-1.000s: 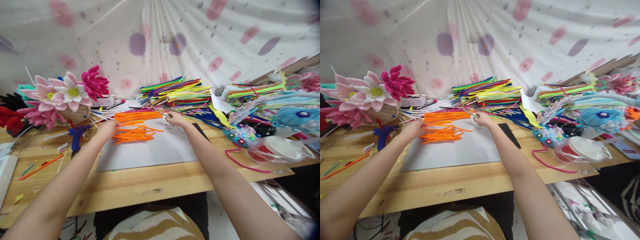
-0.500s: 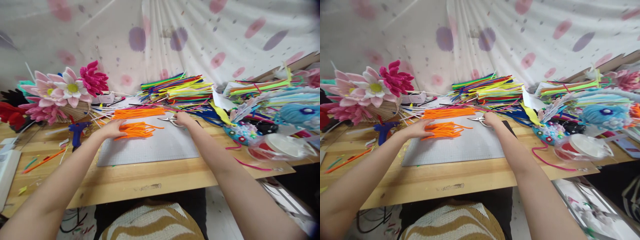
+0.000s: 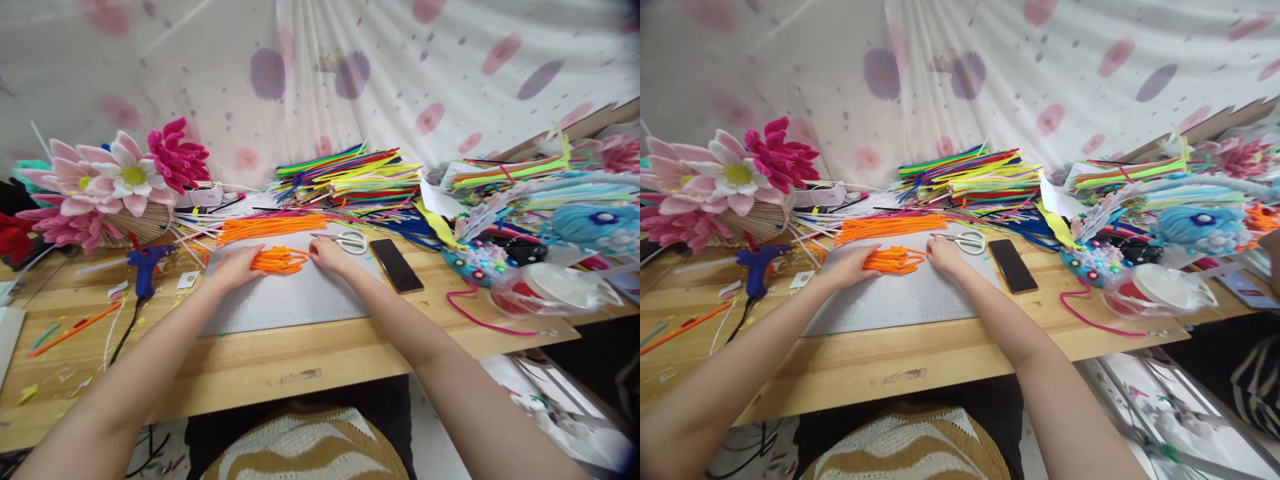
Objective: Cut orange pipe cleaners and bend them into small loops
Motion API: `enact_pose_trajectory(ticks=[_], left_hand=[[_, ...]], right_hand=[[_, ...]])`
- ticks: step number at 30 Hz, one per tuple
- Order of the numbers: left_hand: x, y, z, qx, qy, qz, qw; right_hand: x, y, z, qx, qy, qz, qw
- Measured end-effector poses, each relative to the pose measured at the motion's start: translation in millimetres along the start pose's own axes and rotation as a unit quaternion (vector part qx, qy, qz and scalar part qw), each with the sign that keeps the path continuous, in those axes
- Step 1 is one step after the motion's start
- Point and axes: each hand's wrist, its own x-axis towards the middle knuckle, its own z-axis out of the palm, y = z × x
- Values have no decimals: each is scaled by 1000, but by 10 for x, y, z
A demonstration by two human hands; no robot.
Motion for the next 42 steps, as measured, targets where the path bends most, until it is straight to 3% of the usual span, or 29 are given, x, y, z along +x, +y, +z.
enact_pose_trajectory(ticks=[5, 8, 11, 15, 18, 22, 28, 34, 38, 42], left_hand=[[-71, -18, 5, -39, 3, 9, 999], [-94, 32, -6, -33, 73, 26, 996], [-73, 84, -3, 7, 134, 42, 990], [-2, 123, -4, 49, 110, 78, 990], [19, 130, -24, 58, 81, 75, 992], [-20, 98, -32, 32, 35, 45, 998], [-67, 44, 86, 33, 26, 50, 998], [-97, 61, 179, 52, 38, 56, 996], [-106, 59, 204, 64, 37, 54, 996], [-105, 67, 211, 62, 38, 46, 996]], right_hand=[[193, -25, -12, 43, 30, 36, 998], [329, -155, -75, 55, 64, 20, 996], [452, -350, -62, 36, 58, -43, 997], [560, -548, 17, 23, 23, -158, 987], [552, -586, 18, 61, 40, -190, 979], [390, -534, -48, 112, 100, -91, 984], [169, -547, 62, 60, 0, -16, 998], [238, -619, 172, 82, -1, 40, 996], [264, -430, 36, 132, -4, 85, 988], [231, -72, -134, 176, 56, 144, 972]])
